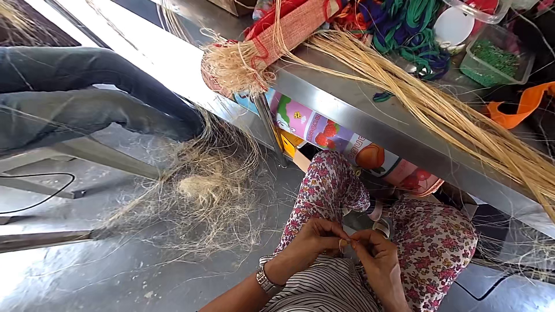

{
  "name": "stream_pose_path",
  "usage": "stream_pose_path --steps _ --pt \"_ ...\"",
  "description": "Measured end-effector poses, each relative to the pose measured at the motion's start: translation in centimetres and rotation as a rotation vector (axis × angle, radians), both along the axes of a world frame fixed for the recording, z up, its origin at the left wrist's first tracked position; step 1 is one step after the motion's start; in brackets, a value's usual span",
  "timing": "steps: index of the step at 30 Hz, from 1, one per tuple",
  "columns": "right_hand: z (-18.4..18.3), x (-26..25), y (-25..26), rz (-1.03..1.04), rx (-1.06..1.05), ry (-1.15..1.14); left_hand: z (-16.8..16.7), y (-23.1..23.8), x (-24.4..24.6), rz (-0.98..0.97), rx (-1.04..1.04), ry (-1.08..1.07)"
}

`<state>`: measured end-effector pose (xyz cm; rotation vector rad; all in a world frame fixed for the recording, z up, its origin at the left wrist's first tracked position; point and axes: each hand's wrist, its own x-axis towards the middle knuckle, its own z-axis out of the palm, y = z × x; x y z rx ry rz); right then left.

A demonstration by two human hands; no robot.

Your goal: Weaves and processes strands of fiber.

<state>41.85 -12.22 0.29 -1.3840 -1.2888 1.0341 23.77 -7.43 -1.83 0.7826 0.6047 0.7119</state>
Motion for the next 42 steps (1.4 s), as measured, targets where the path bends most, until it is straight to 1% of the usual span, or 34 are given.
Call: stream_pose_path --steps 3,4,6,8,11,14,16,21,23,29,32,36,42 --pt "0.0 0.1 -0.2 0.063 -0.017 0.042 0.1 0.3 -0.4 -0.214 -0.215 -0.113" --pt "0.0 0.2 -0.2 0.083 -0.011 0.042 0.0 0.4 -0.5 -0.254 -0.284 -0.159" --pt "0.1 0.0 -0.2 0.094 0.003 0.034 -0.1 0.4 -0.7 -0.274 -0.348 -0.234" --pt "0.0 -0.3 -0.1 0.069 -0.006 0.025 0.0 0.1 -0.6 -0.21 -0.362 -0.255" --pt "-0.2 -0.6 0.1 0.044 -0.038 0.01 0.5 -0.3 -0.3 0.019 -0.362 -0.204" --pt "-0.4 -0.6 0.0 0.1 -0.036 -0.001 0.6 0.1 -0.7 0.233 -0.289 -0.099" --pt "-0.5 -0.5 -0.2 0.16 -0.026 0.0 0.4 0.5 -1.4 0.296 -0.18 -0.009" --pt "-0.2 -0.7 -0.4 0.228 -0.059 -0.03 0.2 1.2 -3.3 0.249 0.108 0.106" --pt "0.1 -0.7 -0.3 0.249 -0.055 -0.025 0.3 1.3 -3.7 0.24 0.186 0.148" --pt "1.3 -0.2 -0.7 0.319 -0.052 0.133 0.7 1.6 -4.3 0.236 0.352 0.312" --pt "1.8 0.1 -1.0 0.418 -0.005 0.15 0.6 1.7 -4.4 0.267 0.353 0.329" --pt "1.2 0.0 -0.9 0.557 0.124 0.078 0.5 1.6 -3.9 0.303 0.237 0.252" --pt "0.4 -0.4 -0.7 0.592 0.109 0.073 0.3 1.6 -3.2 0.346 0.148 0.202"
